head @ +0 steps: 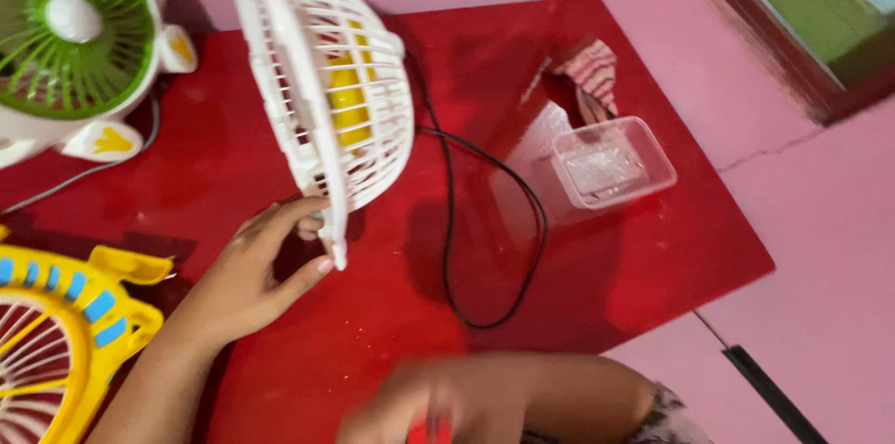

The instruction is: The person uses a screwdriver to remove screws from the front grille and side casing of a small electric fan. They separate the front grille, then remove the side cover to expose the fan blades and motor housing. The disassembled parts are placed on the red table.

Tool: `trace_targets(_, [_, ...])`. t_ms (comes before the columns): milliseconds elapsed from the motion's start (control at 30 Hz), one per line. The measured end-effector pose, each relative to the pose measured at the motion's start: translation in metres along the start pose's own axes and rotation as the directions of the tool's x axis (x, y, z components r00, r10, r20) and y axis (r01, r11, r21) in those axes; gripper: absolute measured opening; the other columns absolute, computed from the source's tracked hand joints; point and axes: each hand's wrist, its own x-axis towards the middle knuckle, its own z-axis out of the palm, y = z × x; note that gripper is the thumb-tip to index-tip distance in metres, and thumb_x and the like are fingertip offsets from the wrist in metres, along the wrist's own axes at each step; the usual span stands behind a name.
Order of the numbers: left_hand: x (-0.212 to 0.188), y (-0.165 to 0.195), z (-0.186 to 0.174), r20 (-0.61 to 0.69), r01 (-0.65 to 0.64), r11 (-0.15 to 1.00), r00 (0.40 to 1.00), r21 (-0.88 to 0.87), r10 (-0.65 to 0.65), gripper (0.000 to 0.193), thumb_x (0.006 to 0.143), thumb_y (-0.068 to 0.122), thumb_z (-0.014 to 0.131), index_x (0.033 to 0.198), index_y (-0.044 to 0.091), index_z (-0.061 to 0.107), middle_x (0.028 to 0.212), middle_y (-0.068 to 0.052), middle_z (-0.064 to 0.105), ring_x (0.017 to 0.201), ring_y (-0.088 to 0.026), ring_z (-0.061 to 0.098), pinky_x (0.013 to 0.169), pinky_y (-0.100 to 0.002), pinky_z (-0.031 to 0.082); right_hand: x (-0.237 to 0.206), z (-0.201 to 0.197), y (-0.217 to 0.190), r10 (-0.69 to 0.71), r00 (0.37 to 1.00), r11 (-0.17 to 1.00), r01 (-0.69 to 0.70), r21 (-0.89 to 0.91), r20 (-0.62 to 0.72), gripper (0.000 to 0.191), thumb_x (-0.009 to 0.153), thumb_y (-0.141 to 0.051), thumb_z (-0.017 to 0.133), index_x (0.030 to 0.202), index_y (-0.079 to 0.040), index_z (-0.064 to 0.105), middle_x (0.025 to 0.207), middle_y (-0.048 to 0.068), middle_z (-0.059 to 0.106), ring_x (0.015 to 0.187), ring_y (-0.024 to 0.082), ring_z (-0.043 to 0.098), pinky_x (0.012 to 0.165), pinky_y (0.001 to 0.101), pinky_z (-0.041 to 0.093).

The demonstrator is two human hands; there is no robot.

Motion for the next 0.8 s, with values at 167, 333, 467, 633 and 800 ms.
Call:
trace_targets(167, [0.0, -0.001, -0.002, -0.007, 0.012, 1.0, 1.0, -0.024, -0.012, 0.061, 0.085, 0.026, 0.075, 0.139, 0.008, 0.054, 0.111, -0.013, 0.07, 0.105, -0.029, 0.066, 0.098, -0.044, 0.049, -0.01, -0.049, 0.003, -0.135, 0.909, 0.897, -0.056, -0.438, -0.394, 0.033, 0.102, -0.038, 0.065, 0.105, -0.006, 0.057, 0.095, 0.005, 0.061, 0.086, 0.013, 0.057, 0.082, 0.03, 0.049])
trace_targets(333, [-0.003, 0.004, -0.004, 0.009, 0.068, 0.997, 0.998, -0.019, -0.068, 0.055, 0.087, 0.03, 0.074, 0.136, 0.013, 0.057, 0.117, -0.014, 0.07, 0.105, -0.029, 0.066, 0.096, -0.045, 0.048, -0.013, -0.083, 0.026, -0.342, 0.853, 0.71, -0.04, -0.703, -0.394, 0.035, 0.109, -0.042, 0.056, 0.098, -0.009, 0.053, 0.104, 0.008, 0.056, 0.094, 0.017, 0.053, 0.09, 0.0317, 0.044])
trace_targets(467, [-0.002, 0.005, -0.007, 0.043, 0.07, 0.998, 0.997, 0.0, -0.07, 0.056, 0.088, 0.033, 0.074, 0.138, 0.015, 0.055, 0.113, -0.012, 0.072, 0.106, -0.028, 0.067, 0.102, -0.047, 0.045, -0.014, -0.089, 0.033, -0.381, 0.866, 0.537, -0.079, -0.84, -0.325, 0.042, 0.107, -0.05, 0.049, 0.1, -0.008, 0.055, 0.108, 0.009, 0.05, 0.093, 0.017, 0.052, 0.088, 0.0304, 0.044])
trace_targets(633, [-0.001, 0.003, -0.008, 0.047, 0.02, 1.0, 0.999, -0.019, -0.019, 0.073, 0.077, 0.037, 0.083, 0.139, 0.014, 0.053, 0.12, -0.014, 0.069, 0.106, -0.029, 0.067, 0.102, -0.047, 0.043, -0.002, -0.081, 0.02, -0.405, 0.871, 0.507, -0.038, -0.861, -0.277, 0.031, 0.101, -0.038, 0.067, 0.104, -0.008, 0.06, 0.108, 0.009, 0.058, 0.098, 0.02, 0.061, 0.087, 0.0326, 0.051])
trace_targets(800, [0.002, 0.0, -0.003, -0.001, -0.037, 0.999, 0.999, 0.02, 0.037, 0.087, 0.065, 0.032, 0.09, 0.139, 0.013, 0.049, 0.123, -0.014, 0.068, 0.106, -0.028, 0.067, 0.103, -0.047, 0.04, 0.024, -0.061, -0.018, -0.276, 0.921, 0.363, -0.165, -0.917, -0.275, 0.024, 0.088, -0.023, 0.08, 0.105, -0.008, 0.073, 0.114, 0.006, 0.068, 0.099, 0.02, 0.069, 0.085, 0.0324, 0.057])
